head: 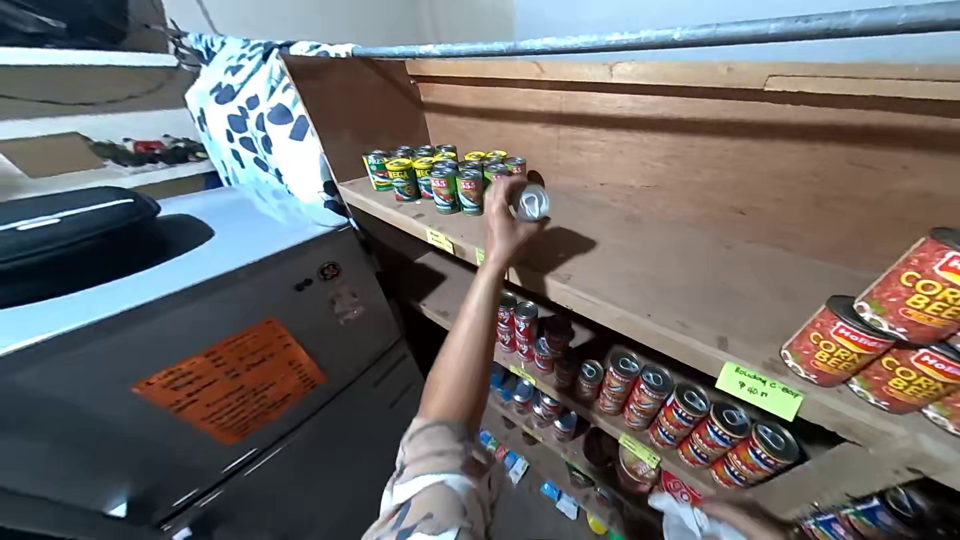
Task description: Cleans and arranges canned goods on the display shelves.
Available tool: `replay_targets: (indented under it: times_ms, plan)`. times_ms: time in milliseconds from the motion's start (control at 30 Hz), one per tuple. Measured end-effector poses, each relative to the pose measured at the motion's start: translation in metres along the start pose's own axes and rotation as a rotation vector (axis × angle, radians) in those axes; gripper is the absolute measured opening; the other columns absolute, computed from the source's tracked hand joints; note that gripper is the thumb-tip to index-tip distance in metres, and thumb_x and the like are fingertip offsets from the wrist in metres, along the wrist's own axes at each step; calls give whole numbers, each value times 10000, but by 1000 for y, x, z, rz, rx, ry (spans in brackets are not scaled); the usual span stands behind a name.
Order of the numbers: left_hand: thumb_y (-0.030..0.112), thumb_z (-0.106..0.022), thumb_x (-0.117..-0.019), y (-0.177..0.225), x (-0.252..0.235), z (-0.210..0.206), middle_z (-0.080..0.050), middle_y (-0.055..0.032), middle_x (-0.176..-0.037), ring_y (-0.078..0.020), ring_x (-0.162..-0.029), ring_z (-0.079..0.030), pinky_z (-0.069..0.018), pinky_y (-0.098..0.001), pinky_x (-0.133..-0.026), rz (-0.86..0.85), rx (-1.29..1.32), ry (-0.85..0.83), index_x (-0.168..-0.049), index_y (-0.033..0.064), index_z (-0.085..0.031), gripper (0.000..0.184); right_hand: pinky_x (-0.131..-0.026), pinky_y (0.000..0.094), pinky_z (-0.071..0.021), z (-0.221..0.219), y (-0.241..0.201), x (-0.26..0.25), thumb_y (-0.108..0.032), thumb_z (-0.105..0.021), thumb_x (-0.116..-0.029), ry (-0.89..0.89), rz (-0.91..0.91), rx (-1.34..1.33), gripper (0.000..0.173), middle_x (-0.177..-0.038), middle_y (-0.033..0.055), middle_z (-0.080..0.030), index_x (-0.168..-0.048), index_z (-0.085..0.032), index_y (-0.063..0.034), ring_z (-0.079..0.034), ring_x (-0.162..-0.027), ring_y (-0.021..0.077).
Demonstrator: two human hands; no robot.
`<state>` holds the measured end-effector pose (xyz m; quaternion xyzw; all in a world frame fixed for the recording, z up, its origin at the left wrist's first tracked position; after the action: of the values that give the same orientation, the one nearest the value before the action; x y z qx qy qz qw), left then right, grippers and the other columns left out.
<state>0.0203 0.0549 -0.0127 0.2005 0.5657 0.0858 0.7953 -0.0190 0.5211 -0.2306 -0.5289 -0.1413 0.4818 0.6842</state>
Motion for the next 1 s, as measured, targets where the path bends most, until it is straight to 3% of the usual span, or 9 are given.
replay_targets:
  times_ms: [167, 267, 367, 433, 533, 633, 767, 900, 1000]
  plan:
    - [113, -906, -600, 113, 131, -6, -606, -135, -1249, -193, -1165, -592, -538, -358, -967, 71, 351, 95, -1261, 19, -652, 715, -986, 176, -526, 19, -78, -61, -391, -639, -990, 242, 433, -26, 257, -1217, -178, -689, -1215, -704, -286, -606, -1140, -76]
    - [113, -900, -625, 151, 185, -16, -637, -165, -1198, -151, -1129, -617, -533, -286, -967, 81, 356, 80, -1193, -36, -705, 619, -1010, 173, -490, 14, -118, -101, -294, -610, -1019, 375, 653, 118, 263, -1221, -11, -661, -1203, -692, -125, -588, -1170, -11]
    - [105, -875, -633, 169, 216, -22, -669, -191, -1121, -128, -1057, -649, -536, -225, -926, 70, 257, 122, -1109, -91, -721, 537, -917, 370, -560, -19, -131, -126, -210, -632, -969, 329, 632, 458, 275, -1125, 191, -691, -1111, -762, -13, -667, -1063, 271]
    - [122, -844, -672, 167, 229, -22, -687, -166, -1076, -121, -994, -663, -549, -228, -870, 115, 157, 153, -1060, -63, -747, 440, -855, 475, -568, -42, -131, -126, -201, -621, -963, 270, 617, 601, 268, -1093, 199, -708, -1087, -771, -17, -679, -1016, 368]
    - [73, -776, -742, 159, 245, -14, -700, -161, -1066, -152, -1001, -676, -558, -271, -893, 165, 105, 158, -1001, -43, -756, 284, -823, 456, -588, -56, -125, -114, -129, -630, -935, 111, 691, 598, 203, -1050, 171, -713, -1042, -773, -32, -694, -966, 351]
    - [119, -854, -683, 156, 259, 4, -688, -167, -1125, -155, -1061, -655, -530, -272, -963, 203, 136, 101, -1168, -52, -726, 530, -827, 446, -586, -44, -113, -110, -86, -651, -887, -74, 792, 612, 186, -1041, 137, -716, -1030, -771, -86, -689, -975, 331]
    - [111, -900, -631, 157, 277, 15, -676, -163, -1142, -151, -1072, -652, -532, -260, -964, 231, 125, 57, -1224, -29, -711, 638, -803, 490, -593, -26, -113, -119, -29, -653, -886, -4, 741, 660, 169, -1031, 191, -716, -1009, -768, -30, -697, -961, 381]
    - [96, -872, -607, 165, 279, 22, -682, -168, -1091, -169, -1015, -664, -556, -310, -902, 301, 73, 55, -1024, -51, -745, 460, -948, 488, -567, -54, -117, -121, -51, -607, -964, -163, 914, 590, 189, -1184, 165, -711, -1095, -743, -63, -676, -1137, 355]
    - [104, -883, -603, 165, 282, 32, -673, -156, -1080, -170, -992, -658, -556, -305, -871, 340, -5, 67, -1060, -47, -745, 500, -879, 502, -589, -66, -111, -127, 8, -635, -924, -191, 887, 687, 254, -1197, 220, -691, -1158, -723, -35, -684, -1086, 402]
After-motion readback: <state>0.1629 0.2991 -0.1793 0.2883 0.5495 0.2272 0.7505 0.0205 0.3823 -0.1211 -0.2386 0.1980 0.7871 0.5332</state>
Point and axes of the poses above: each hand's wrist, its own x-axis away from the middle knuckle, its own z-axis out of the back of the hand, y = z × x, the point moved 1 cm from there along -x, towards the middle knuckle
